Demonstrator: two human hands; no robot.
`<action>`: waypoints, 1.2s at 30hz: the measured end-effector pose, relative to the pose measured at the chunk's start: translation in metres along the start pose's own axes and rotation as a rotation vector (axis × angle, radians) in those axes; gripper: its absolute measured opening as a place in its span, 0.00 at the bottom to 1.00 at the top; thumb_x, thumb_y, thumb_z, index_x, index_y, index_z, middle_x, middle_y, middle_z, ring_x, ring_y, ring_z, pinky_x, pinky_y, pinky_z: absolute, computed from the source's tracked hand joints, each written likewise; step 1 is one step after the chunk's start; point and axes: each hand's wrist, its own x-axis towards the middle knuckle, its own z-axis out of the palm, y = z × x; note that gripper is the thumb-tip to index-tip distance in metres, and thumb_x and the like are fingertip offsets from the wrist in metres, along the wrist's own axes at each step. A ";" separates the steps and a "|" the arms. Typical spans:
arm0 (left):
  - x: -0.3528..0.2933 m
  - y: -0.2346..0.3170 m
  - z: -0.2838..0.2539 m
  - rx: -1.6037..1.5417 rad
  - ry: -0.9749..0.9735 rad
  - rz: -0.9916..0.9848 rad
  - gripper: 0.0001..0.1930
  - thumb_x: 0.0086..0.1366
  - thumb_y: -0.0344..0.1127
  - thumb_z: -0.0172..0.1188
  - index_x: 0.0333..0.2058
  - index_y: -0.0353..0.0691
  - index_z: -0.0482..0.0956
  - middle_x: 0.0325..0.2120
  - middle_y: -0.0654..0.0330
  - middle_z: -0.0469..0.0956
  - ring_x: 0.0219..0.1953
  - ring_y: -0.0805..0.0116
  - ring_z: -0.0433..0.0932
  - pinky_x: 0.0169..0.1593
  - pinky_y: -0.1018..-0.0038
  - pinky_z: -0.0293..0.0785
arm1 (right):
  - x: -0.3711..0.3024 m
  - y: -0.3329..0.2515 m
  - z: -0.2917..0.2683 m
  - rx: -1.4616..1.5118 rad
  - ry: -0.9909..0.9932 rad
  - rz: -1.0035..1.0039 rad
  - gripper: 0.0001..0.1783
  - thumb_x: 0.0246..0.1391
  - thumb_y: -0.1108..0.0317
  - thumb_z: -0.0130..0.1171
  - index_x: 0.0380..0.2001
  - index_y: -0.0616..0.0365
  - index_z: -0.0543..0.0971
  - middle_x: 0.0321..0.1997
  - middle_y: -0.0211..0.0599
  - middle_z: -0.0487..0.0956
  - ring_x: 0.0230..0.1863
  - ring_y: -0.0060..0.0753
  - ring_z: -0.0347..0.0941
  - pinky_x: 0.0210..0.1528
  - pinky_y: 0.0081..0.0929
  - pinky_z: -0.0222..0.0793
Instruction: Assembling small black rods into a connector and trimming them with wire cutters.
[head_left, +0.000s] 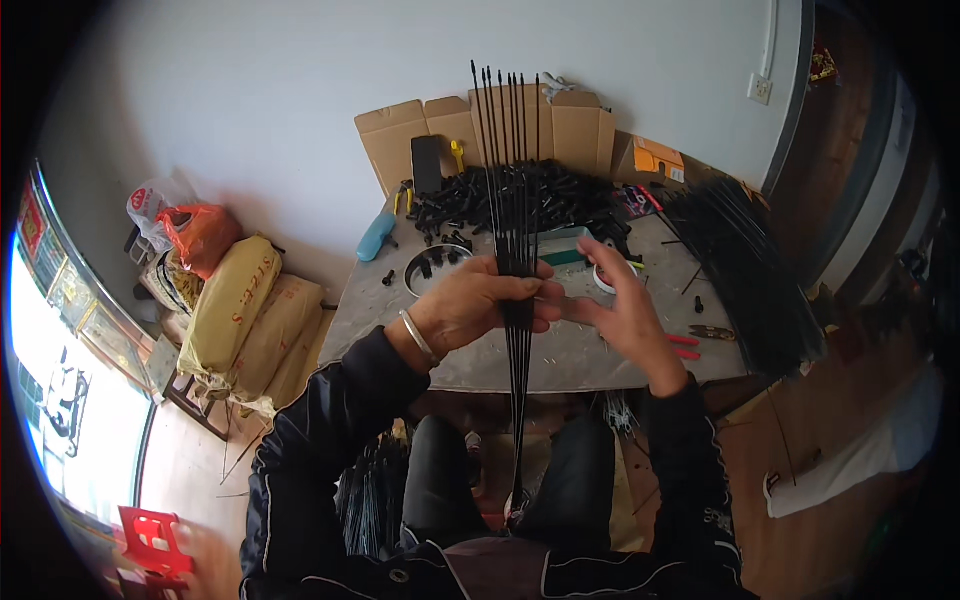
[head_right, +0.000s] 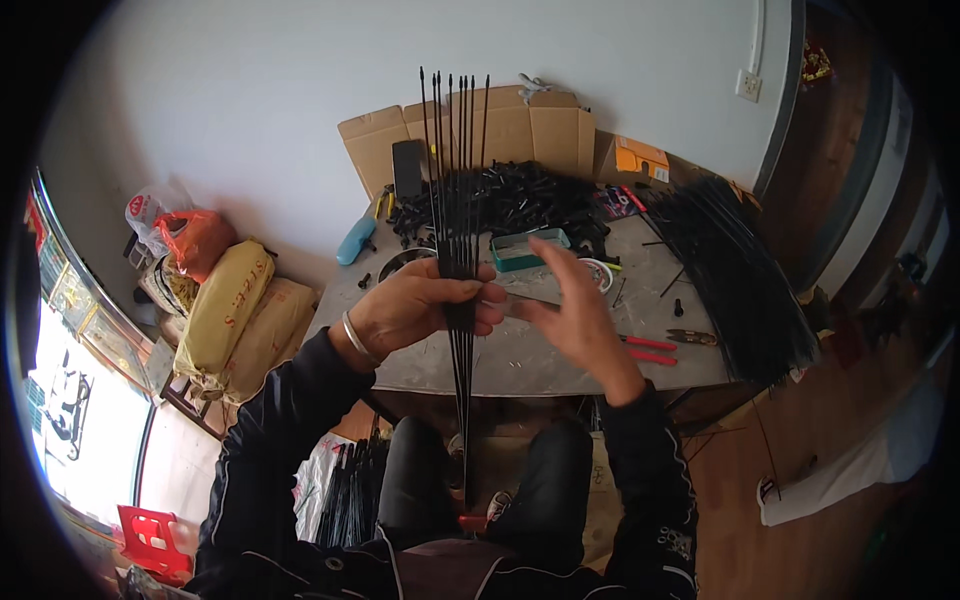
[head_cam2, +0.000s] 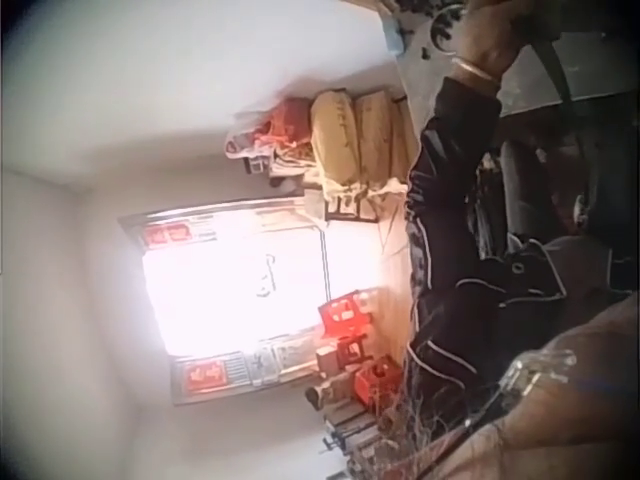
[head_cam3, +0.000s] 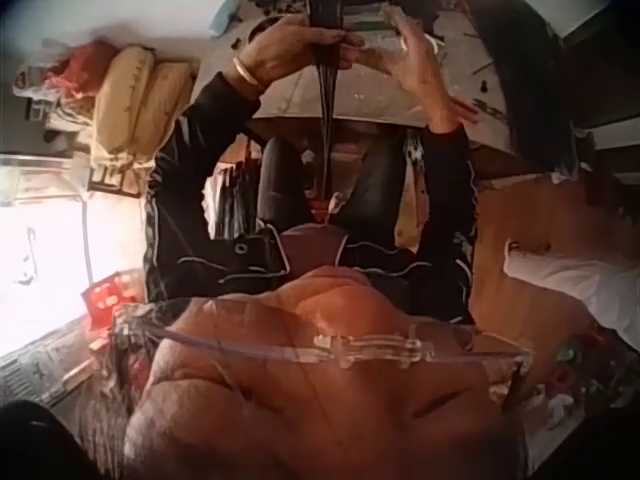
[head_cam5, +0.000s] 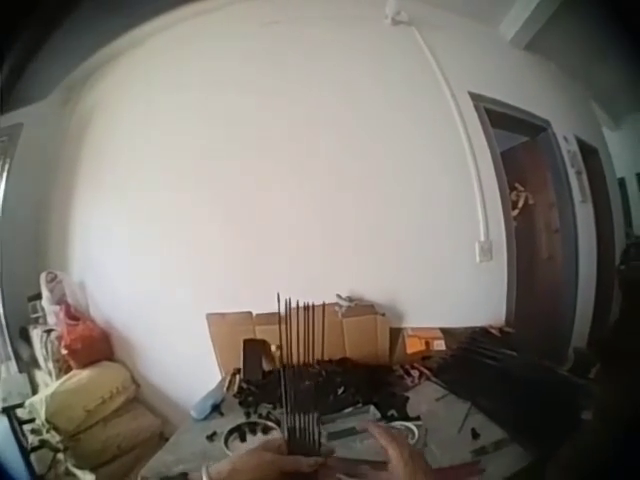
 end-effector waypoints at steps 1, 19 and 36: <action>-0.005 0.000 0.004 0.005 -0.032 -0.024 0.13 0.67 0.28 0.51 0.49 0.32 0.72 0.40 0.51 0.79 0.41 0.58 0.81 0.47 0.62 0.77 | 0.007 0.003 0.010 0.000 0.006 0.011 0.21 0.55 0.73 0.55 0.53 0.61 0.70 0.37 0.35 0.81 0.42 0.25 0.78 0.44 0.24 0.72; -0.007 -0.178 -0.066 -0.072 -0.013 -0.013 0.09 0.65 0.26 0.54 0.43 0.33 0.75 0.38 0.55 0.80 0.43 0.64 0.79 0.51 0.69 0.75 | 0.012 0.115 0.079 -0.601 -0.816 0.343 0.39 0.43 0.75 0.59 0.62 0.55 0.62 0.65 0.42 0.65 0.60 0.50 0.64 0.57 0.45 0.63; -0.045 -0.171 -0.046 0.098 0.566 0.293 0.24 0.67 0.35 0.56 0.57 0.27 0.65 0.48 0.53 0.75 0.49 0.67 0.75 0.52 0.73 0.71 | -0.016 -0.017 0.071 1.181 -0.510 0.551 0.12 0.64 0.69 0.48 0.46 0.64 0.74 0.38 0.38 0.79 0.39 0.32 0.78 0.48 0.30 0.74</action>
